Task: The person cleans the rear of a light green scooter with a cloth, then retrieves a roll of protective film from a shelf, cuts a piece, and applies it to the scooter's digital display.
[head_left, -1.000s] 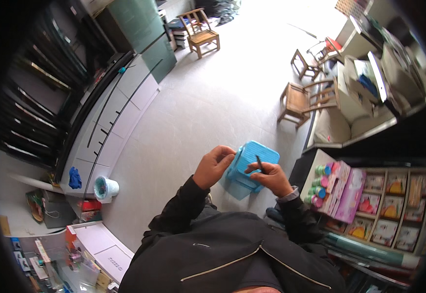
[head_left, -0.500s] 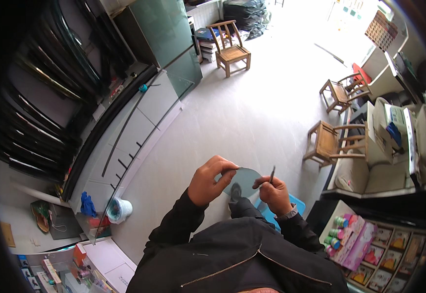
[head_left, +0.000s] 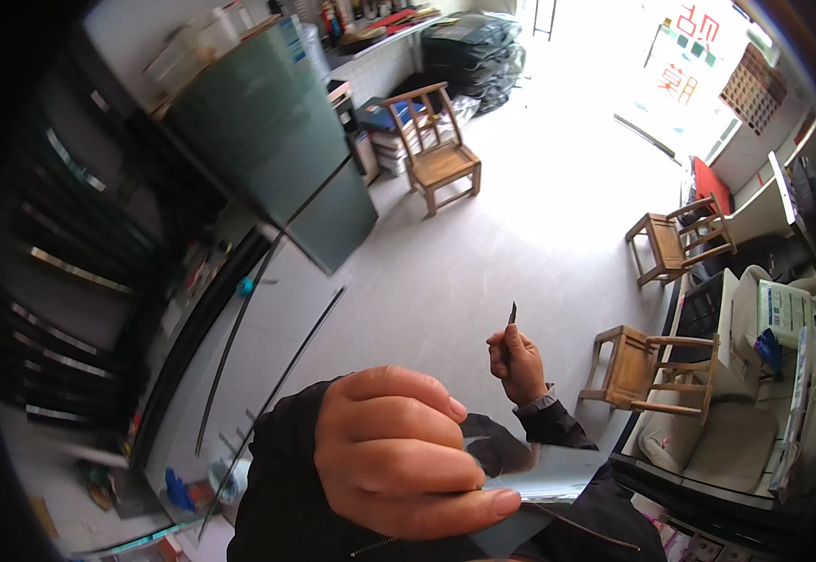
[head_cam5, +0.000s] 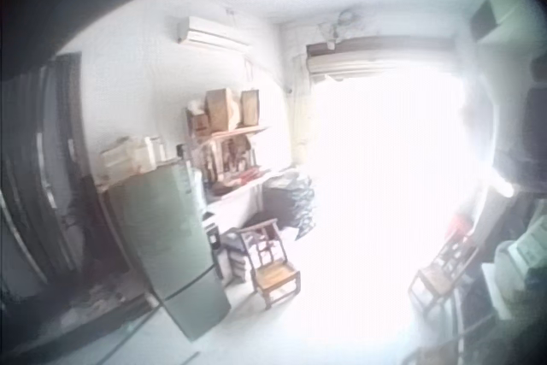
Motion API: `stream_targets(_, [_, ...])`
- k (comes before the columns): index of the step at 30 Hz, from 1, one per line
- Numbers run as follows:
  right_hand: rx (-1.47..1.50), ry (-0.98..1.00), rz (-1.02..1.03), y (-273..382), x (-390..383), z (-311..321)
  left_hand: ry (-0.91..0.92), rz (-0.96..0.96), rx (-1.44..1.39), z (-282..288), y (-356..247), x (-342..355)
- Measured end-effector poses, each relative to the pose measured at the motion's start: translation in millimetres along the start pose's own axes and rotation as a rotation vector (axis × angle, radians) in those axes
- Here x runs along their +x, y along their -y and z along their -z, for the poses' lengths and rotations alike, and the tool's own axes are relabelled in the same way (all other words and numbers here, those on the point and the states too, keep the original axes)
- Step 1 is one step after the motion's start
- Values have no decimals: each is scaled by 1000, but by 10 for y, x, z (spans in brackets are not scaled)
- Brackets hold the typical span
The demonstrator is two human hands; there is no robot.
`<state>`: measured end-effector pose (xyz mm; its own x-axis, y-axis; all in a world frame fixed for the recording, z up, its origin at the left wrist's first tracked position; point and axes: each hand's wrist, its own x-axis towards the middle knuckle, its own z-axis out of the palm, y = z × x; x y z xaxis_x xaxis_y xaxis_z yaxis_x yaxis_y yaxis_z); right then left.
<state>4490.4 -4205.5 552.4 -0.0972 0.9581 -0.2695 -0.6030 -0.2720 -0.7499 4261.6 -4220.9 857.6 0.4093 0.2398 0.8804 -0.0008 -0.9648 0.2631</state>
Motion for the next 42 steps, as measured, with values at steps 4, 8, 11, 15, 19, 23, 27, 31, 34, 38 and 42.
stream_targets(4, [-89,-73,86,579,1158,428,33,-22,-50,-327,1432,305])
stream_targets(8, [-19,-329,52,1026,2181,1029,57,-58,-178,-671,3038,745])
stream_targets(11, [42,-485,44,1441,2780,1304,124,-54,-253,-849,4047,1337])
stream_targets(15, [76,-561,39,2207,3630,1531,163,-174,-353,-1281,5353,2300])
stream_targets(19, [12,-604,119,2902,4714,1982,232,-223,-417,-1926,6630,3016])
stream_targets(23, [57,-622,72,3598,5879,2748,253,-123,-383,-2705,7757,3575])
stream_targets(27, [56,-581,28,4705,7102,3478,235,-116,-329,-3447,8878,4352])
stream_targets(31, [-29,-491,71,6022,8225,3933,246,-180,-306,-4004,9953,5248])
stream_targets(34, [-58,-452,103,6795,9062,4294,272,-184,-334,-4457,10823,5767])
stream_targets(38, [-83,-441,137,7429,10235,4923,129,-392,-527,-5274,12298,6257])
stream_targets(42, [-96,-636,104,8047,11224,5495,11,-573,-651,-6014,13708,7021])
